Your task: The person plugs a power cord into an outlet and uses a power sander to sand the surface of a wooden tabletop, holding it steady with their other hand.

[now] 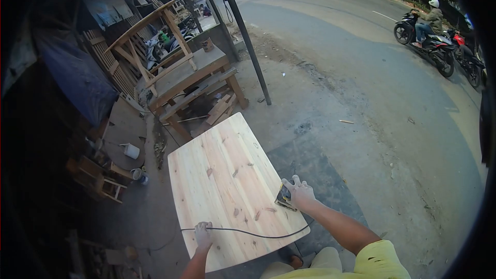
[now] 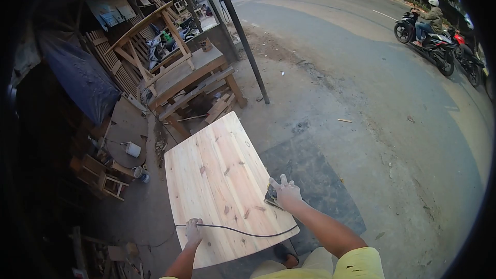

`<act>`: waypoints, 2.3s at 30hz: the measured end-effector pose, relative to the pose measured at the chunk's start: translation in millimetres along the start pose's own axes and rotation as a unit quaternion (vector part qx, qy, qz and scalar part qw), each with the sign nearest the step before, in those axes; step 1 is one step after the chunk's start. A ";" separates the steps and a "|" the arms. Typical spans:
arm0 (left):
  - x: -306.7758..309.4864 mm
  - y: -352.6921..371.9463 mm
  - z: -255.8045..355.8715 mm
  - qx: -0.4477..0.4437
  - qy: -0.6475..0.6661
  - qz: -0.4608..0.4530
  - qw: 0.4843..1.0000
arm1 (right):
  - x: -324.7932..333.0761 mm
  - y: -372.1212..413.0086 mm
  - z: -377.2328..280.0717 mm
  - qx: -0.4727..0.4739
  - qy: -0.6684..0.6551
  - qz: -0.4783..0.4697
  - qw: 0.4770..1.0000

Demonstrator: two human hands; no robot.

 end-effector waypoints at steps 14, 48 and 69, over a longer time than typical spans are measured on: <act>-68.6 87.1 100.7 0.071 -0.066 0.023 0.995 | 27.6 -141.4 -43.9 0.204 0.012 -0.044 0.978; -135.5 118.8 137.2 0.127 0.037 -0.263 0.956 | -2.4 -49.5 2.3 0.062 -0.039 0.020 0.997; -142.4 118.2 128.5 0.112 0.041 -0.299 0.947 | -110.8 77.8 169.4 -0.036 -0.331 0.038 0.942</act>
Point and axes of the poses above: each hand's wrist, its own y-axis away from the middle knuckle, its own x-axis out of the back of the hand, z = x × y, the point moved 10 cm from there along -y, towards the middle knuckle, and after that the axes turned 11 degrees about -z, right-handed, at the moved point
